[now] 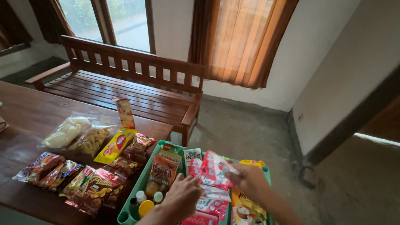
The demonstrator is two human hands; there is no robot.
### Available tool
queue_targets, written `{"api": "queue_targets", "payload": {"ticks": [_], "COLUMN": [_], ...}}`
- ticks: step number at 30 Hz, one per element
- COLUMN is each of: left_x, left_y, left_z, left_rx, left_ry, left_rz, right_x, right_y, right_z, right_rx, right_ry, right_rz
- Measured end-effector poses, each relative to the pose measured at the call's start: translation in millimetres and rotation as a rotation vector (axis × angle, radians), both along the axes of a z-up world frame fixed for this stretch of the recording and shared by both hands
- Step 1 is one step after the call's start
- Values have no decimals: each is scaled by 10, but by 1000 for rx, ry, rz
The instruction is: Moving and organizing detergent packets and various snacks from a shelf to a table and then into a plastic crate.
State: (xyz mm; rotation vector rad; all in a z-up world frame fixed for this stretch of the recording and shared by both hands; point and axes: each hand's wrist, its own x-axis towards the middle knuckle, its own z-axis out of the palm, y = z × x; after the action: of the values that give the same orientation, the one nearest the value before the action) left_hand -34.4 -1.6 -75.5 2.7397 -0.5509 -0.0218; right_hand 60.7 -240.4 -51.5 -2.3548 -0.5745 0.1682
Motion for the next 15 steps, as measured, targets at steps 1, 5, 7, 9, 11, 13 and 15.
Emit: {"api": "queue_targets", "payload": {"ticks": [1, 5, 7, 9, 11, 13, 15], "left_x": [-11, -36, -38, -51, -33, -45, -52], "left_y": [17, 66, 86, 111, 129, 96, 84], "left_z": [-49, -46, -81, -97, -90, -60, -61], "left_rx": [-72, -61, -107, -166, -227, -101, -124], "left_ry": [-90, -133, -202, -220, -241, -159, -146], "left_rz": [-13, -73, -101, -125, -150, -146, -139], "right_x": [-16, -130, -109, -151, -121, -79, -89], "right_y": [61, 304, 359, 398, 428, 404, 373], "right_z": [-37, -171, -267, -218, -199, -208, -329], "right_rx": [-20, -110, -211, -212, -214, -182, -229], "right_ry": [-60, -2, -85, -191, -298, -358, -332], "right_rz": [36, 46, 128, 123, 116, 214, 262]}}
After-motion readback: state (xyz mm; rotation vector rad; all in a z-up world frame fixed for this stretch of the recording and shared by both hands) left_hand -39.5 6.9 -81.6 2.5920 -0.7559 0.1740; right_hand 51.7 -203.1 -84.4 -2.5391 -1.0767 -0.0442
